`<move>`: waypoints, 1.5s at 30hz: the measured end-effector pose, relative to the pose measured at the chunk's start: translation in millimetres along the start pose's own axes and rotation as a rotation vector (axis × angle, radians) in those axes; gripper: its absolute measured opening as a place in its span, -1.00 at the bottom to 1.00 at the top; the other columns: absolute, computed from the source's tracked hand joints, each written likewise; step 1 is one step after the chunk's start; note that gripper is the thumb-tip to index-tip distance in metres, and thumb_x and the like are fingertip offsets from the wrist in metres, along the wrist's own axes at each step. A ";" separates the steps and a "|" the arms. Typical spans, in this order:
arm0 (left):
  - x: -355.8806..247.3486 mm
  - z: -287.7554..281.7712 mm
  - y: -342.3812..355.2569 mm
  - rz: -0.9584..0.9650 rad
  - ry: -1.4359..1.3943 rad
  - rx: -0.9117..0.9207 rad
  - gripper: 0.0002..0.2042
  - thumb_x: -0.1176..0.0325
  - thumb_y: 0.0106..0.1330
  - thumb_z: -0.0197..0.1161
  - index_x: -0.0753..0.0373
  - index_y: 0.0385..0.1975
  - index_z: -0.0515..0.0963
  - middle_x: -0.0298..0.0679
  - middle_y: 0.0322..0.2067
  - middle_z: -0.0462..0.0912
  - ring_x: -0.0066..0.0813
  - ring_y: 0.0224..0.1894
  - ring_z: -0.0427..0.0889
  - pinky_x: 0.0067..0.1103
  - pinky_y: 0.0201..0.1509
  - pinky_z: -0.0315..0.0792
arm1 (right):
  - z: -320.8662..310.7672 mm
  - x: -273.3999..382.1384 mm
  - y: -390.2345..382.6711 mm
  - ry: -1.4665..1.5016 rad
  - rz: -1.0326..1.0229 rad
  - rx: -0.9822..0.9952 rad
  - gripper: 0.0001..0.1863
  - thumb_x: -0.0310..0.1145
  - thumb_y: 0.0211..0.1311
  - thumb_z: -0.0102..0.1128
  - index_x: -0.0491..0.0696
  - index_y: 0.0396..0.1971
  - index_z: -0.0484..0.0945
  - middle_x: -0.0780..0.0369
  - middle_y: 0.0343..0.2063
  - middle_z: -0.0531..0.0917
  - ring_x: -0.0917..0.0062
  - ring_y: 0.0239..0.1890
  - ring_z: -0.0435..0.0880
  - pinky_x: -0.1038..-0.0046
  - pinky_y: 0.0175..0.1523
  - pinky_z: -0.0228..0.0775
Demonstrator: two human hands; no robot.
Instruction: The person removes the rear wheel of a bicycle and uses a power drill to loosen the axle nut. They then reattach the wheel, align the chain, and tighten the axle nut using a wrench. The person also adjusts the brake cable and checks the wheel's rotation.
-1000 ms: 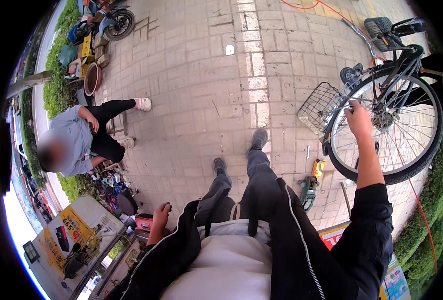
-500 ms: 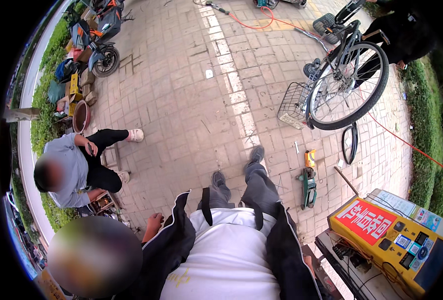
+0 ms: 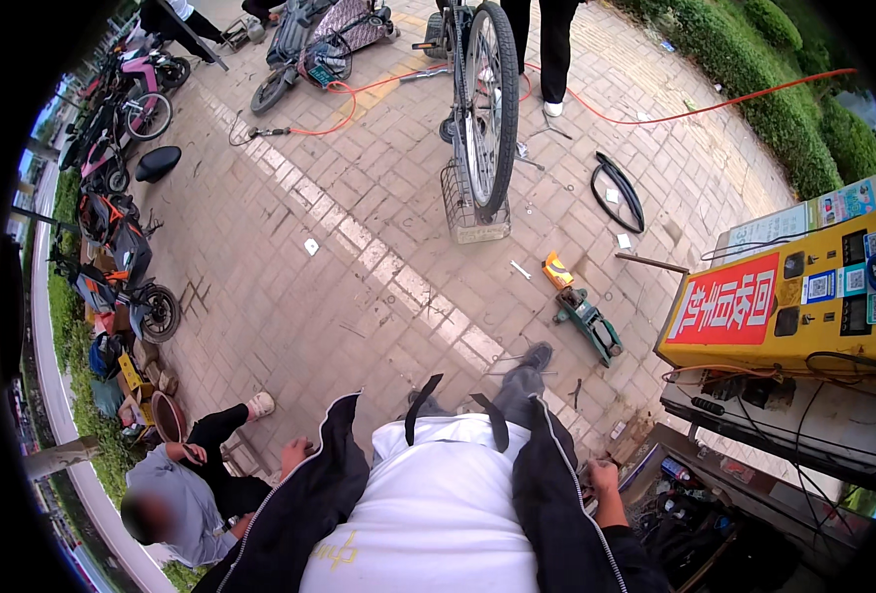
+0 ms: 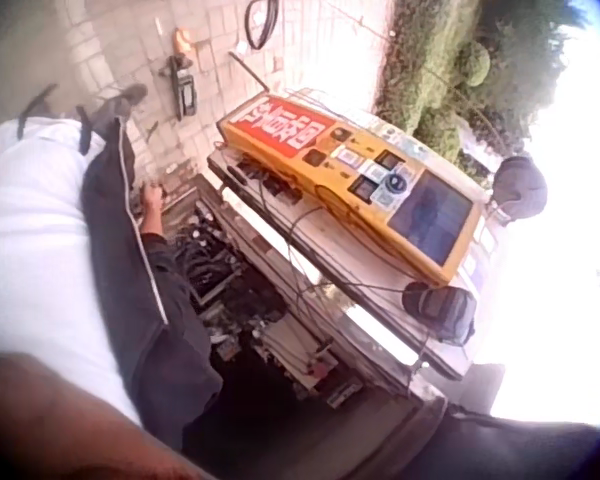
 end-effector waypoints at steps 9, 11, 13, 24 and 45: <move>-106.0 165.3 -99.8 -0.060 0.327 0.003 -0.66 0.18 0.29 0.09 0.36 -0.18 0.53 -0.19 -0.29 0.63 -0.45 -0.33 0.59 -0.55 -0.44 0.39 | -146.7 -13.2 169.6 0.015 0.029 0.010 -0.67 -0.23 0.19 0.13 -0.20 -0.58 0.54 0.23 -0.71 0.52 0.57 -0.77 0.42 0.48 -0.67 0.23; -144.6 222.8 -143.9 -0.102 0.394 0.004 -0.66 0.18 0.29 0.09 0.37 -0.16 0.53 -0.19 -0.29 0.64 -0.44 -0.31 0.60 -0.55 -0.40 0.40 | -200.2 -23.0 231.4 -0.015 0.074 0.009 -0.68 -0.19 0.21 0.14 -0.19 -0.48 0.57 0.24 -0.64 0.57 0.60 -0.65 0.48 0.49 -0.56 0.31; -195.5 258.4 -181.4 -0.123 0.493 -0.033 -0.65 0.18 0.30 0.09 0.37 -0.14 0.52 -0.19 -0.28 0.64 -0.43 -0.30 0.61 -0.55 -0.39 0.40 | -229.4 28.0 249.0 0.056 0.095 0.040 -0.72 -0.20 0.22 0.11 -0.15 -0.44 0.53 0.23 -0.62 0.57 0.58 -0.70 0.46 0.51 -0.64 0.23; -249.9 341.4 -137.4 -0.112 0.320 0.014 -0.66 0.19 0.27 0.12 0.35 -0.15 0.53 -0.19 -0.33 0.64 -0.43 -0.32 0.63 -0.59 -0.43 0.40 | -262.2 299.0 349.0 -0.071 -0.137 0.130 -0.70 -0.20 0.25 0.10 -0.19 -0.37 0.53 0.24 -0.53 0.59 0.61 -0.62 0.50 0.55 -0.58 0.31; -379.0 512.3 -50.3 -0.337 -0.265 -0.104 -0.65 0.17 0.31 0.05 0.25 -0.03 0.45 -0.17 -0.20 0.62 -0.40 -0.24 0.58 -0.48 -0.31 0.38 | -265.6 755.0 517.3 -0.547 -0.352 0.275 -0.69 -0.18 0.23 0.11 -0.16 -0.29 0.54 0.25 -0.49 0.60 0.60 -0.57 0.53 0.53 -0.50 0.36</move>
Point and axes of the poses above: each hand's wrist, its own y-axis towards the middle knuckle, its own z-axis out of the palm, x = y × z, the point moved 9 cm from there along y, towards the middle knuckle
